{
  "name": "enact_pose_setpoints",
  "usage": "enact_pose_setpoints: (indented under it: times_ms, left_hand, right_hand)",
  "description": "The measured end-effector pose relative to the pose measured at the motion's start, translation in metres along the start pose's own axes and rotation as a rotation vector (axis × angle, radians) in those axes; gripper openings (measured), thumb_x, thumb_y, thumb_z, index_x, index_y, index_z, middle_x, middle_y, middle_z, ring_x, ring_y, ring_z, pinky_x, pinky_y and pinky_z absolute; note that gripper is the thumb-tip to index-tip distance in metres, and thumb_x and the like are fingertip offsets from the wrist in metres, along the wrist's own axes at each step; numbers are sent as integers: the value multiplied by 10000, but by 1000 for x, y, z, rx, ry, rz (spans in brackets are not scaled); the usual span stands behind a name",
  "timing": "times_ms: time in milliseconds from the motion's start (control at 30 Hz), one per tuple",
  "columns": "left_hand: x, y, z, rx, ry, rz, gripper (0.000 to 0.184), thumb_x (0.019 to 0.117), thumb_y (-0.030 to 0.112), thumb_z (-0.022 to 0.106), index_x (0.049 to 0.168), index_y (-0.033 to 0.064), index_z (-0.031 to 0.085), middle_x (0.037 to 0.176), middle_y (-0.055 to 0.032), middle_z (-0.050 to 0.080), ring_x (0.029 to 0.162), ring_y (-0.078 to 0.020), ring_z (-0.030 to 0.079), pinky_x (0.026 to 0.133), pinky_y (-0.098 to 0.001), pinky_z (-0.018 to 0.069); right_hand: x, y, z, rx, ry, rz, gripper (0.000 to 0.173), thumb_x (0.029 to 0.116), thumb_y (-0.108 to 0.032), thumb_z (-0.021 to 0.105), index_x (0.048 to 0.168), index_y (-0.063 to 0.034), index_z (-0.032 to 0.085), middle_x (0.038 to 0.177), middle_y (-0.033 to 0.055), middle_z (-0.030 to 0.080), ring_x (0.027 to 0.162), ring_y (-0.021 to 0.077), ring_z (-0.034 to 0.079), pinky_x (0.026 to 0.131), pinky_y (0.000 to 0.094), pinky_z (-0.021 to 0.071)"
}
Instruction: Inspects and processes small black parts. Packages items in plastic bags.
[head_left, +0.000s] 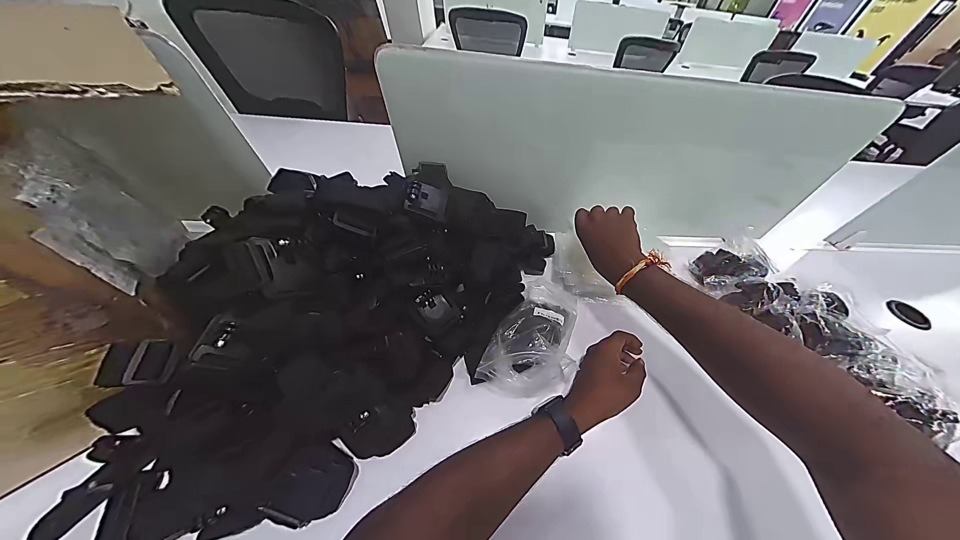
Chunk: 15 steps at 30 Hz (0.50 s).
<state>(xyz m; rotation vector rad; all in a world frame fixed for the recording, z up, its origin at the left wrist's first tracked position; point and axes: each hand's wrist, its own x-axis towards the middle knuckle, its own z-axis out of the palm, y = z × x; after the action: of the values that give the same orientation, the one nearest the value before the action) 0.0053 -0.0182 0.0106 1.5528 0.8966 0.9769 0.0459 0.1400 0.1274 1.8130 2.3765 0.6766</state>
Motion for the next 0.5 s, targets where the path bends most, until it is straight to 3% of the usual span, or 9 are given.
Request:
enact_pose_setpoints:
  times_ms: [167,300,333,400,433,500]
  left_hand:
    - [0,1,-1,41,-16,-3,324,958,101,572,1258,-16,614,1206,-154,680,988,-192,711,864,-353,602]
    - [0,1,-1,42,-15,1,325,954,94,573,1257,-17,615,1202,-151,680,970,-183,712,855,-342,602]
    - [0,1,-1,43,-16,2,325,953,96,573,1255,-15,617,1200,-149,681,965,-180,712,854,-340,602]
    - [1,0,-1,41,-22,2,321,960,99,571,1257,-16,612,1205,-152,678,968,-179,713,854,-341,604]
    - [1,0,-2,39,-24,-2,322,962,100,570,1259,-17,611,1208,-153,677,968,-177,713,855,-340,604]
    - [1,0,-2,30,-25,-2,320,959,95,567,1255,-18,610,1203,-153,676,962,-175,712,850,-335,603]
  right_hand:
    - [0,6,14,91,59,-19,163,959,59,531,1100,54,614,1021,274,631,973,480,649,689,576,529]
    - [2,7,27,109,113,-114,134,975,5,520,1056,48,618,990,259,631,933,468,652,653,563,519]
    - [3,10,29,117,128,-150,155,997,-61,515,1045,46,617,984,256,630,928,466,650,651,561,514]
    - [4,18,29,165,139,-207,399,1052,-350,485,1035,24,625,989,247,633,943,465,646,671,574,503]
    - [2,24,26,215,156,-203,517,1035,-484,472,1046,6,637,1001,237,643,956,458,649,688,583,501]
    - [-4,42,19,356,239,-151,615,1008,-576,438,1128,-14,656,1063,225,670,1011,448,653,766,618,499]
